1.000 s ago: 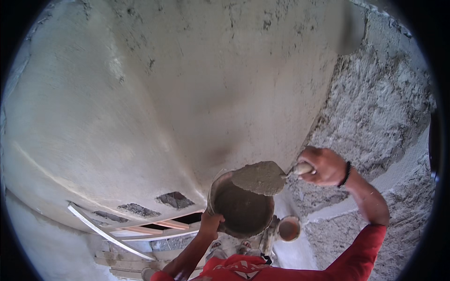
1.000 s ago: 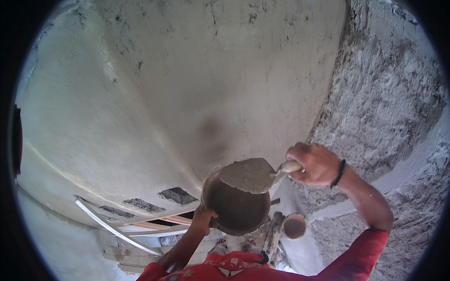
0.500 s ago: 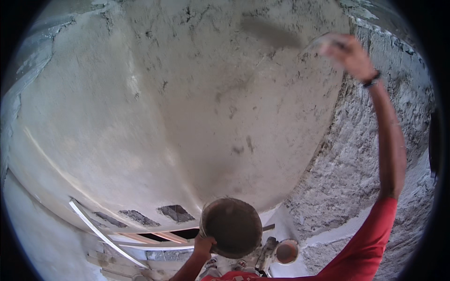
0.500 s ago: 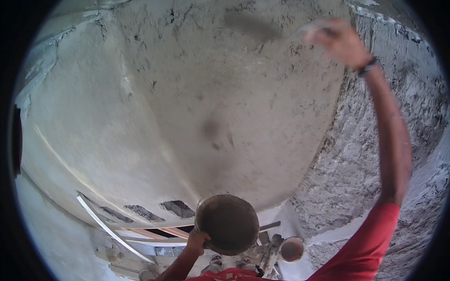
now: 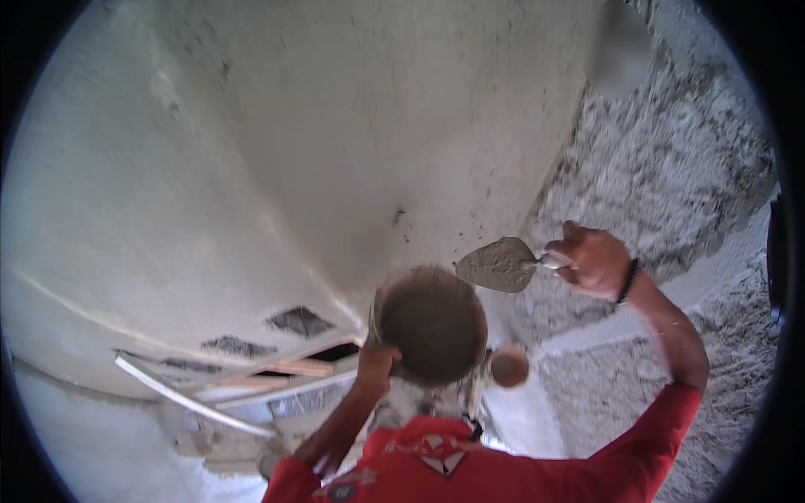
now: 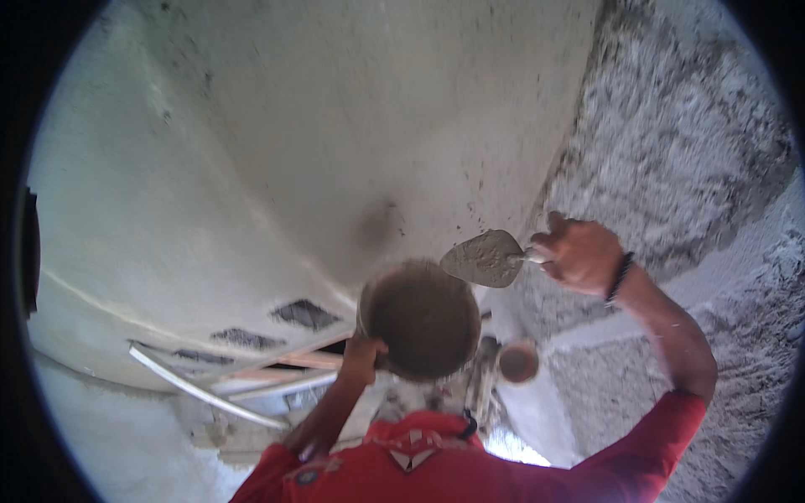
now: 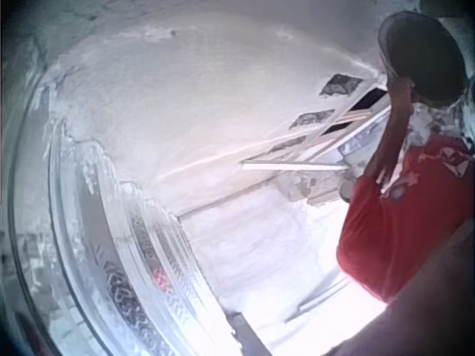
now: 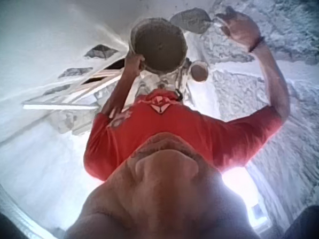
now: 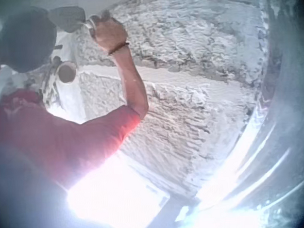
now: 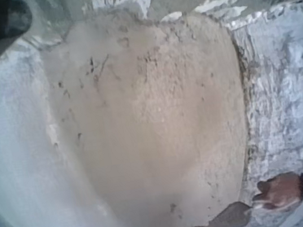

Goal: The person applies plaster to a concrete wall using a trowel and then smooths it with a long wooden straightedge.

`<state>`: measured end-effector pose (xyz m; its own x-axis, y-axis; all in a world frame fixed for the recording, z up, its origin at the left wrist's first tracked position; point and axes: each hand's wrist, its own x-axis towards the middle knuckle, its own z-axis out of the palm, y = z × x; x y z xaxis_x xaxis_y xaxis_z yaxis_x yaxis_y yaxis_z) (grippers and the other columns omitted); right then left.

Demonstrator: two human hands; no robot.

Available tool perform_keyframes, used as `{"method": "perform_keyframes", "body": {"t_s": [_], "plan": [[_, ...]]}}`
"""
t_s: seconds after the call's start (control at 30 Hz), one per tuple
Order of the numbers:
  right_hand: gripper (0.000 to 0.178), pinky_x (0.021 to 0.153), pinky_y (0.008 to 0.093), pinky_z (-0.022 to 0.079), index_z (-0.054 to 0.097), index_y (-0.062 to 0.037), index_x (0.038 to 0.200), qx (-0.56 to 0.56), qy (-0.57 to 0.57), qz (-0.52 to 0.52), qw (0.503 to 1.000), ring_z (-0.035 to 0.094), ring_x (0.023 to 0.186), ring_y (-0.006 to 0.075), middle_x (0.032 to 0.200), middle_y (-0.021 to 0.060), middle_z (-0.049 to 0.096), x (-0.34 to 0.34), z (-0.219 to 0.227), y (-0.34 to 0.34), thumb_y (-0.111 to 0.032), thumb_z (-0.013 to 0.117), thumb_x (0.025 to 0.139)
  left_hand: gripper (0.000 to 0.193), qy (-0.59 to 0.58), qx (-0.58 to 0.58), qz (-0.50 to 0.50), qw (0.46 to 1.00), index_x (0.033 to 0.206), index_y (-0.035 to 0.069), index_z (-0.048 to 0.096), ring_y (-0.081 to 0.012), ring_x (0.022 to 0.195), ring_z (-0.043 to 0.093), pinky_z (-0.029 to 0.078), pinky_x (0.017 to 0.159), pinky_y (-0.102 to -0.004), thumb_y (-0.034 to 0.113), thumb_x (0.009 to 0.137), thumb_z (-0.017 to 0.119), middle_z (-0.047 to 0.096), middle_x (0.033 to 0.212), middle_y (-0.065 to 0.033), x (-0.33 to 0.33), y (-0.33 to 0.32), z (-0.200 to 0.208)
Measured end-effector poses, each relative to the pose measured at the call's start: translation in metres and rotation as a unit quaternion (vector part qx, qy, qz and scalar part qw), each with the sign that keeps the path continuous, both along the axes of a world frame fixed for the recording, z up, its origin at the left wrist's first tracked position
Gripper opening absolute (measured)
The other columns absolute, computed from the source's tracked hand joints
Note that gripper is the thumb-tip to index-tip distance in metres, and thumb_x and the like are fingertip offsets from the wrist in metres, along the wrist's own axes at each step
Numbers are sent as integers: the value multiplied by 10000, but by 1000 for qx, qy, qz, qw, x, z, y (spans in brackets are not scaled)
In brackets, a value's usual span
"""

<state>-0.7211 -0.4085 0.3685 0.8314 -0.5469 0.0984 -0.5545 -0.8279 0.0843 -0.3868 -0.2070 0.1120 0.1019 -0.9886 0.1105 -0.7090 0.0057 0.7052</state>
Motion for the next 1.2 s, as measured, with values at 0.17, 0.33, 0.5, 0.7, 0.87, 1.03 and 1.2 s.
{"method": "perform_keyframes", "body": {"t_s": [0.17, 0.33, 0.5, 0.7, 0.87, 1.03, 1.2], "plan": [[178, 666, 392, 525, 643, -110, 943, -77, 149, 4, 986, 635, 761, 235, 793, 106, 605, 24, -107, 27, -196, 592, 796, 437, 475, 185, 227, 830, 1091, 30, 562, -192, 806, 579, 476, 676, -318, 20, 654, 572, 591, 896, -94, -29, -32, 49], [292, 644, 434, 537, 612, -95, 1057, 219, 179, -21, 959, 659, 742, 300, 838, 159, 649, 51, -155, 48, -281, 597, 832, 520, 510, 155, 200, 822, 1153, -10, 524, -196, 791, 569, 485, 622, -325, 9, 634, 554, 570, 920, -80, -32, -37, 59], [328, 650, 428, 532, 617, -90, 1059, 246, -66, 31, 966, 645, 721, 337, 805, 163, 644, 35, -176, 58, -290, 642, 800, 546, 552, 164, 220, 787, 1170, -5, 502, -208, 810, 573, 500, 645, -348, 12, 627, 561, 561, 929, -91, -22, -30, 61], [343, 629, 440, 511, 615, -95, 1062, 175, -100, 55, 978, 628, 707, 328, 801, 136, 638, 45, -160, 38, -282, 646, 776, 520, 395, 178, 236, 870, 1153, 23, 527, -180, 809, 589, 501, 664, -326, 24, 640, 608, 586, 951, -95, 2, -3, 63], [316, 678, 429, 526, 584, -89, 1023, 156, -42, 22, 987, 636, 741, 342, 820, 168, 627, 53, -41, 25, -235, 665, 756, 470, 547, 112, 270, 784, 1079, 26, 599, -166, 651, 556, 450, 546, -319, -32, 612, 585, 599, 803, -51, -3, -6, 61], [326, 676, 418, 531, 552, -41, 977, 135, -27, 90, 986, 648, 755, 339, 884, 184, 623, 100, 39, 6, -202, 691, 730, 491, 535, 117, 335, 767, 1111, 17, 574, -184, 666, 572, 464, 521, -323, -39, 623, 556, 605, 866, -86, 19, 24, 67], [317, 578, 352, 536, 602, -21, 859, 98, -106, 219, 965, 662, 656, 257, 744, 111, 654, 123, 139, 0, -207, 786, 679, 477, 559, 60, 340, 754, 1101, -14, 566, -195, 681, 581, 479, 543, -321, -49, 626, 536, 610, 882, -93, 24, 47, 55]]}}
